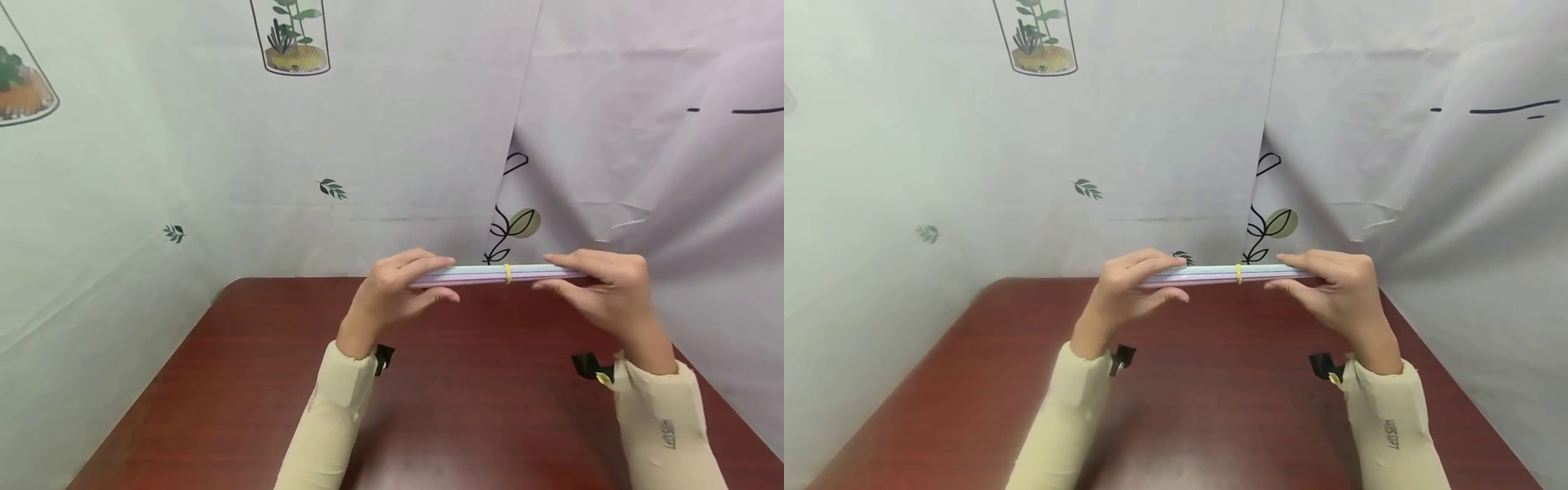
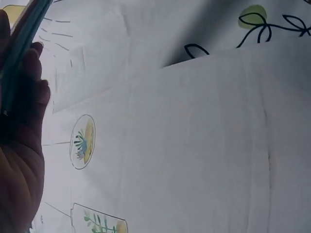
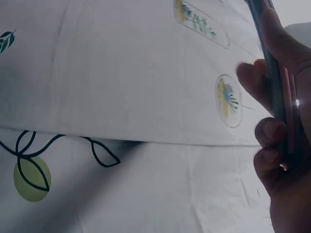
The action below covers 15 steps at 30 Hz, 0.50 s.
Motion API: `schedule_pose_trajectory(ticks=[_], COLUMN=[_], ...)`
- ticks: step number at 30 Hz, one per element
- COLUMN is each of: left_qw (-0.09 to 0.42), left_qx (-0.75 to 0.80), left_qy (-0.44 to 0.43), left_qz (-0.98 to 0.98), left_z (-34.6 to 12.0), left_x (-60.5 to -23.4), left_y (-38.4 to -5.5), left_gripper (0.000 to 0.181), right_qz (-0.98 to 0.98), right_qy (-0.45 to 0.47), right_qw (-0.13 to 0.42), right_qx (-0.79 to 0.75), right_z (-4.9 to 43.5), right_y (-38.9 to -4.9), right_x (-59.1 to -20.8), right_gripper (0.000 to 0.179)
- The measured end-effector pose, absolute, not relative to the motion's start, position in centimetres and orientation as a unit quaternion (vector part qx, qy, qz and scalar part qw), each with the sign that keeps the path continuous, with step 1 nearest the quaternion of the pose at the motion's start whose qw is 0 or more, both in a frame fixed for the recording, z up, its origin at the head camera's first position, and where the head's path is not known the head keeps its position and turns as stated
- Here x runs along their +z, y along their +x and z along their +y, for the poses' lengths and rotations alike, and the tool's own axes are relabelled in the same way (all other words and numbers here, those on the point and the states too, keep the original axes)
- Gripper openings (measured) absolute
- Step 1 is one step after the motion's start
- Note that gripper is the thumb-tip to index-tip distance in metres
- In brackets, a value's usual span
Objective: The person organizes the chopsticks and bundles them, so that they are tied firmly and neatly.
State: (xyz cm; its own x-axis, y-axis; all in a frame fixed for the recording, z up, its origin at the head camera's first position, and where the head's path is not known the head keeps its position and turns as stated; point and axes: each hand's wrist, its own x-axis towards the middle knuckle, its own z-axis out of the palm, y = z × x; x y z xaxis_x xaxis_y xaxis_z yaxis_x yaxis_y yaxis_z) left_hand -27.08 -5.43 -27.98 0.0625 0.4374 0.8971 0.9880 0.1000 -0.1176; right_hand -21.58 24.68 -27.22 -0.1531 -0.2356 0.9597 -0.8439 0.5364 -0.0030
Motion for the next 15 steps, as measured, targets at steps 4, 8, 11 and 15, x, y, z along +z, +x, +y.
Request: schedule_pose_trajectory(ticks=[4,8,11,15], left_qw=[0.418,0.408,0.393,0.379], left_qx=[-0.382,-0.437,-0.476,-0.507], left_qy=[-0.603,-0.584,-0.558,-0.536], left_qz=[-0.562,-0.549,-0.554,-0.558], left_z=[-5.1,-4.6,-4.1,-3.4], left_x=[-27.9,-27.8,-27.9,-28.4], left_y=[-27.0,-26.8,-26.6,-26.3], left_gripper=[0.035,0.03,0.027,0.029], right_qz=[-0.696,-0.664,-0.641,-0.619], right_qy=[0.419,0.45,0.461,0.463], right_qw=[0.452,0.385,0.352,0.343], right_qx=[0.369,0.456,0.503,0.533], right_z=[25.2,25.1,24.6,24.3], right_y=[-20.4,-19.5,-19.5,-19.9], right_x=[-26.6,-26.2,-26.2,-26.4], right_gripper=[0.039,0.03,0.027,0.027])
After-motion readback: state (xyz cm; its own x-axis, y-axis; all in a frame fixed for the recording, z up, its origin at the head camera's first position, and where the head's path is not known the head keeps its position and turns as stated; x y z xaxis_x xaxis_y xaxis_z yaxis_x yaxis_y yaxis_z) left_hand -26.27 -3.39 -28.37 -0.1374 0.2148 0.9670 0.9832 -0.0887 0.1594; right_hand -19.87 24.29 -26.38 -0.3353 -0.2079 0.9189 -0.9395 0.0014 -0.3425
